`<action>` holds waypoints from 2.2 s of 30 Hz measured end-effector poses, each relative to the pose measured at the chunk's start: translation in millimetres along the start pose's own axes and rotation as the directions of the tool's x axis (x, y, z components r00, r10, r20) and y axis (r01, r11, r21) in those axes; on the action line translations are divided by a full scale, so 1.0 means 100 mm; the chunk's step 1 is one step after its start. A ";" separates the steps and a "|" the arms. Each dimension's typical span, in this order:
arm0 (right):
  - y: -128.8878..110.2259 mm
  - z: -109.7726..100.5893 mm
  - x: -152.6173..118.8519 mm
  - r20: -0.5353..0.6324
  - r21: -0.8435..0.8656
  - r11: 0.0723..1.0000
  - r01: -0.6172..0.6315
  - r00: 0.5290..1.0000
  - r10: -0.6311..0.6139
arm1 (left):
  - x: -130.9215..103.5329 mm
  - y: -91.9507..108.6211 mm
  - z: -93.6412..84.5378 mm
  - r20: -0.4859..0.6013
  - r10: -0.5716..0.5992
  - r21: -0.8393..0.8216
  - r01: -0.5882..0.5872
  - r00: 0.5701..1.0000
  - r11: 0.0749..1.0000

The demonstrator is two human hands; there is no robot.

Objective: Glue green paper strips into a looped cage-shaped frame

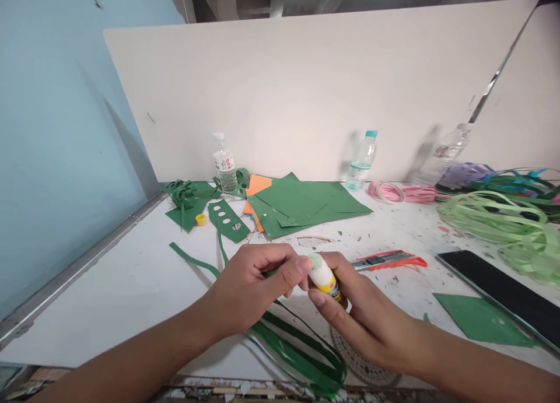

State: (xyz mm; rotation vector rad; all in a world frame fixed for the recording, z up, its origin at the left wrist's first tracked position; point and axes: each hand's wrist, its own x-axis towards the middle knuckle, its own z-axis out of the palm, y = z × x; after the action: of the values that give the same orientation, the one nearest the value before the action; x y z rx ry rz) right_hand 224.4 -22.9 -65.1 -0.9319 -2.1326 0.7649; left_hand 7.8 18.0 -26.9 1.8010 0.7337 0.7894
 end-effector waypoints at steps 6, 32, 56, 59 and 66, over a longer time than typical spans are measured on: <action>0.00 0.01 0.00 -0.013 0.002 1.000 -0.014 1.000 0.014 | -0.01 0.00 0.00 -0.012 0.067 0.088 -0.066 0.998 0.994; 0.02 0.02 -0.02 -0.027 -0.006 0.999 0.038 0.999 -0.038 | -0.02 -0.01 0.04 0.016 0.030 -0.062 -0.029 0.999 0.998; 0.01 0.01 -0.02 -0.021 -0.002 0.998 0.056 0.998 -0.056 | 0.03 -0.03 -0.01 0.131 -0.059 -0.230 0.088 0.990 0.969; 0.02 0.02 -0.02 -0.035 -0.015 0.999 0.046 0.998 -0.047 | 0.02 -0.01 0.00 0.063 -0.015 -0.130 0.023 0.998 0.991; 0.05 0.05 -0.03 -0.046 -0.061 0.998 0.017 0.999 -0.020 | -0.01 -0.02 0.02 0.006 -0.008 -0.082 0.009 1.000 0.997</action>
State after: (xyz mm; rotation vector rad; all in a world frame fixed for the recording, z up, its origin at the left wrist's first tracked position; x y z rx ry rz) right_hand 224.0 -23.6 -72.2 -0.9510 -2.1310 0.6661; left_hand 8.4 17.1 -29.5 1.7252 0.6950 0.7971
